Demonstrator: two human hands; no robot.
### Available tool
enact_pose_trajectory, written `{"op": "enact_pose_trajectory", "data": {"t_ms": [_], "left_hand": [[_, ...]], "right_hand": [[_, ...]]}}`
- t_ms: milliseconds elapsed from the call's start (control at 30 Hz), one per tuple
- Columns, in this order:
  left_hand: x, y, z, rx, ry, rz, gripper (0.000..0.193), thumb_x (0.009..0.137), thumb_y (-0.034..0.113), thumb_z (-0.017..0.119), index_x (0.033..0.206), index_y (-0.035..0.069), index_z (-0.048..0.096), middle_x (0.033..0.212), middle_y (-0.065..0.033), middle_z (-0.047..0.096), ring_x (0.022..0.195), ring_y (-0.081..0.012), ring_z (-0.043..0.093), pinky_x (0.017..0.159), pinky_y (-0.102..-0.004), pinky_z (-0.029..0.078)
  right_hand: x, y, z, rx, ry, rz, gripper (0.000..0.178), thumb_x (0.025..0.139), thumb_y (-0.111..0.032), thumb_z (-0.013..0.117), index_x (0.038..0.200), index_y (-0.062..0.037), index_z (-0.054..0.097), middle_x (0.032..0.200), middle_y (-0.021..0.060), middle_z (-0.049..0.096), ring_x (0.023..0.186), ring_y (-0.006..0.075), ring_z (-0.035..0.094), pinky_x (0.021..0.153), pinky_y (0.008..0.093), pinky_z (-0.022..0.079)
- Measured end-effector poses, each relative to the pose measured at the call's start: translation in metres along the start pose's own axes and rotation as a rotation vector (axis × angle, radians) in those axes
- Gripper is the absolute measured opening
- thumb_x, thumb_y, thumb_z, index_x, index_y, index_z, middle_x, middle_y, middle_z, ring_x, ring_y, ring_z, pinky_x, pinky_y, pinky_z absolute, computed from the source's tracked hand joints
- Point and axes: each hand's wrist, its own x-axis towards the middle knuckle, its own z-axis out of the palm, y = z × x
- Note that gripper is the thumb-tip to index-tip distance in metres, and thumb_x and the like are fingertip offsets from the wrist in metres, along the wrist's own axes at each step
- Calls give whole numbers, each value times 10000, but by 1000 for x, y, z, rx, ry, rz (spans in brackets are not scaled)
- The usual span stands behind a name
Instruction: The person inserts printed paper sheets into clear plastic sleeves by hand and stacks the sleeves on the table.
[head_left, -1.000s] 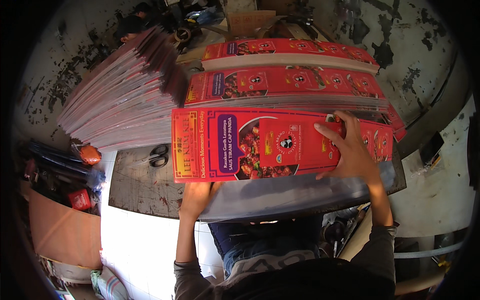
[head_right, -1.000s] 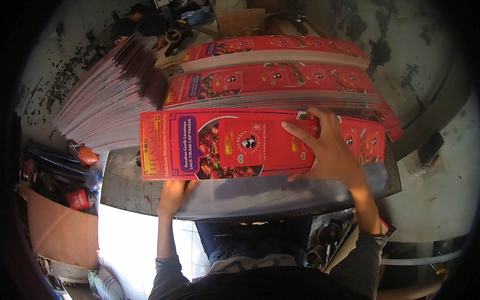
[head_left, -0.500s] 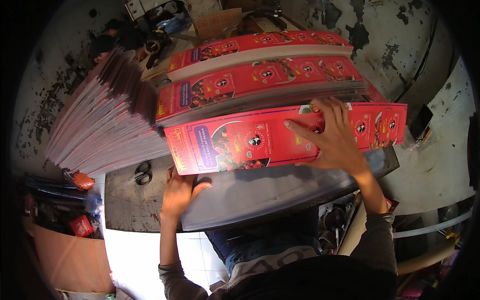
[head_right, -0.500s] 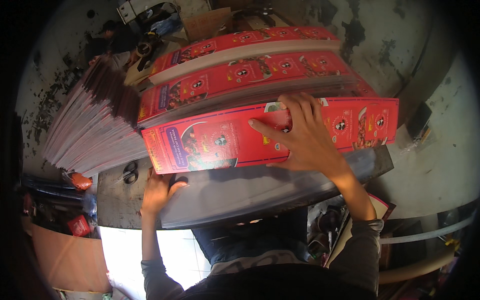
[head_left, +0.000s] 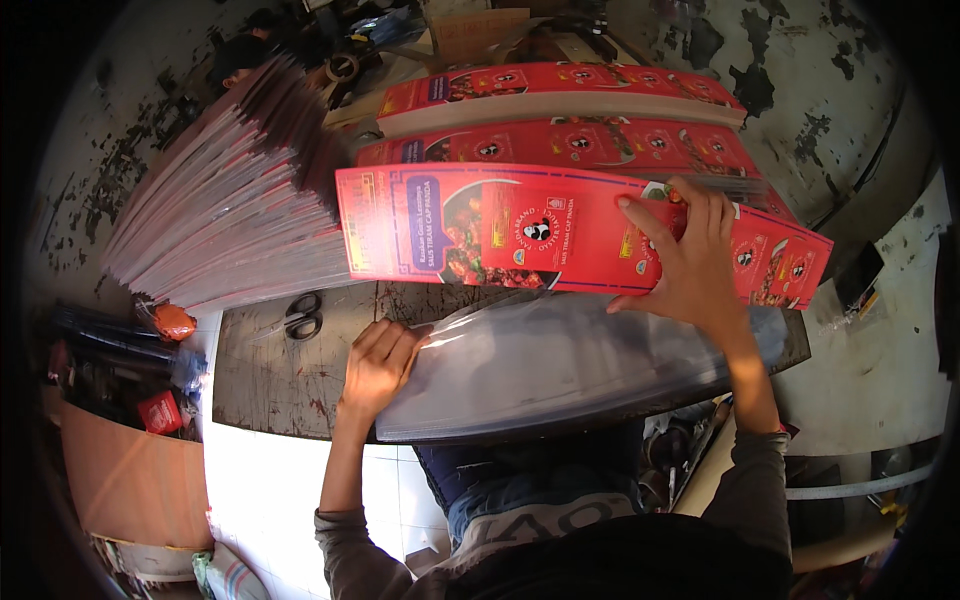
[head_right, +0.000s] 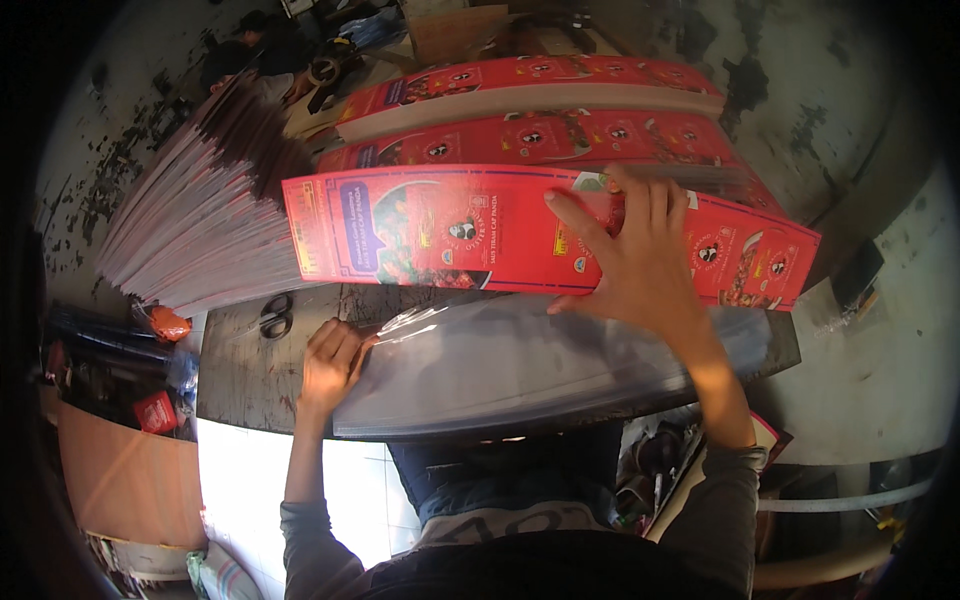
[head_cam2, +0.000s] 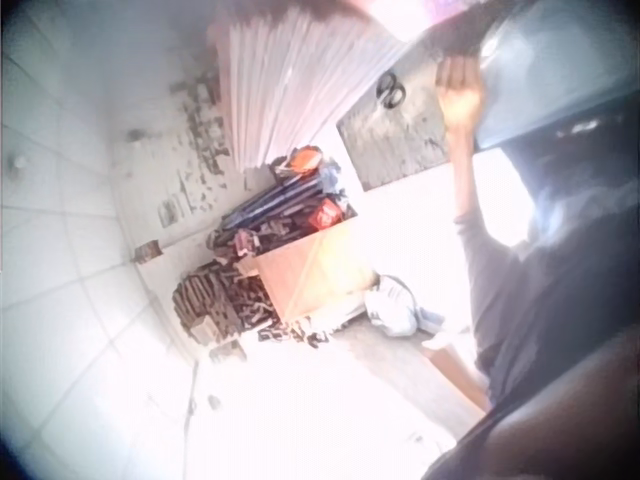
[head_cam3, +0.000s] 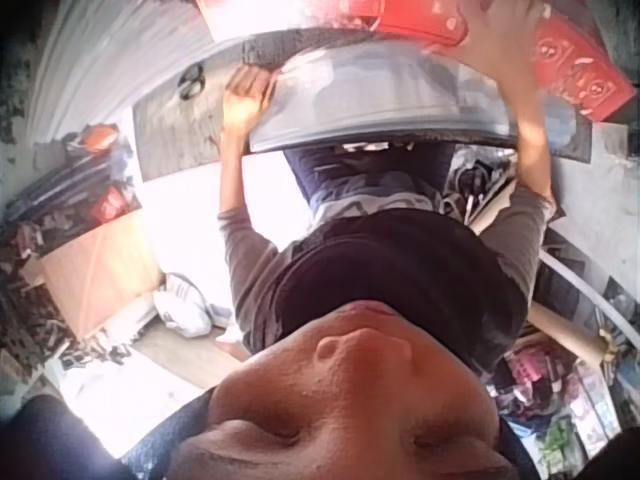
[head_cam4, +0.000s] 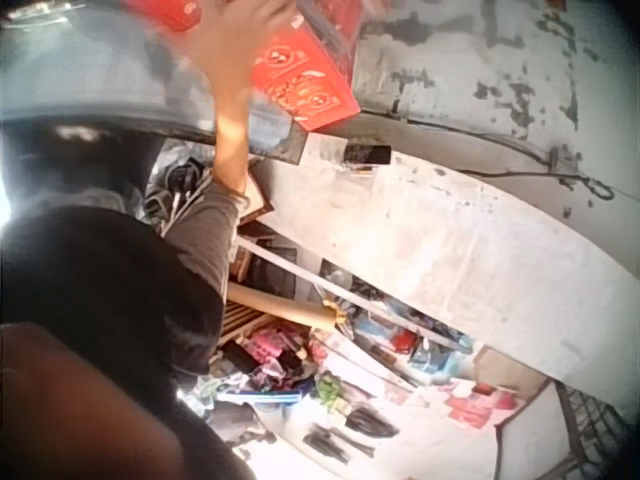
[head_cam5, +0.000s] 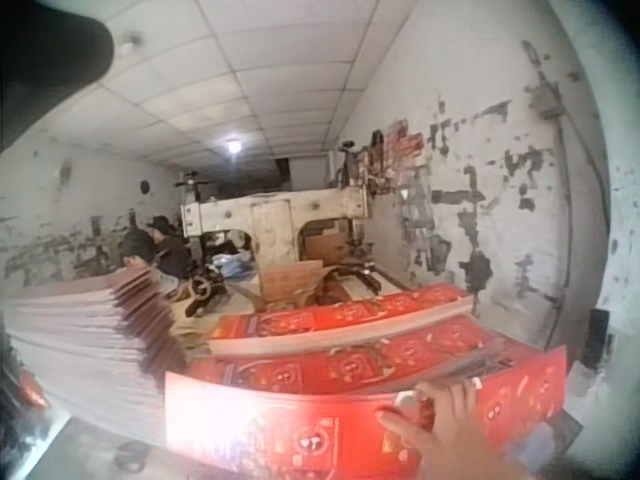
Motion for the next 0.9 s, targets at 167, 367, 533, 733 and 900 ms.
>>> {"op": "enact_pose_trajectory", "data": {"t_ms": [167,367,533,733,900], "left_hand": [[3,-2,-2,5,62,101,141,652,46,653,778,72,596,751,-18,583,676,-167,548,581,-287,450],[5,1,1,8,126,271,155,647,82,613,800,89,586,804,-16,607,685,-172,566,643,-292,461],[0,4,8,46,-249,74,223,691,81,578,913,99,592,940,-24,620,860,-185,589,755,-312,475],[-37,-7,34,126,-39,-24,332,707,159,592,1024,59,602,981,-136,597,931,-317,547,837,-460,410],[-26,-1,24,193,-39,-29,280,695,105,606,971,55,602,916,-153,601,861,-327,568,774,-453,435]], "right_hand": [[33,0,-3,119,61,140,1110,377,-553,790,1338,-215,347,1123,165,366,968,315,357,825,466,285],[85,-39,-17,123,238,65,1192,347,-542,807,1369,-212,288,1070,165,371,956,300,353,759,430,287],[129,-113,-17,382,452,-77,1064,379,-475,818,1274,-93,387,939,164,418,842,273,385,664,421,293],[147,-185,5,635,527,-157,1087,402,-510,778,1298,-61,356,935,194,399,863,299,383,714,439,303],[137,-179,24,625,344,-61,1118,363,-486,808,1293,-56,360,956,199,387,888,306,372,720,439,298]]}}
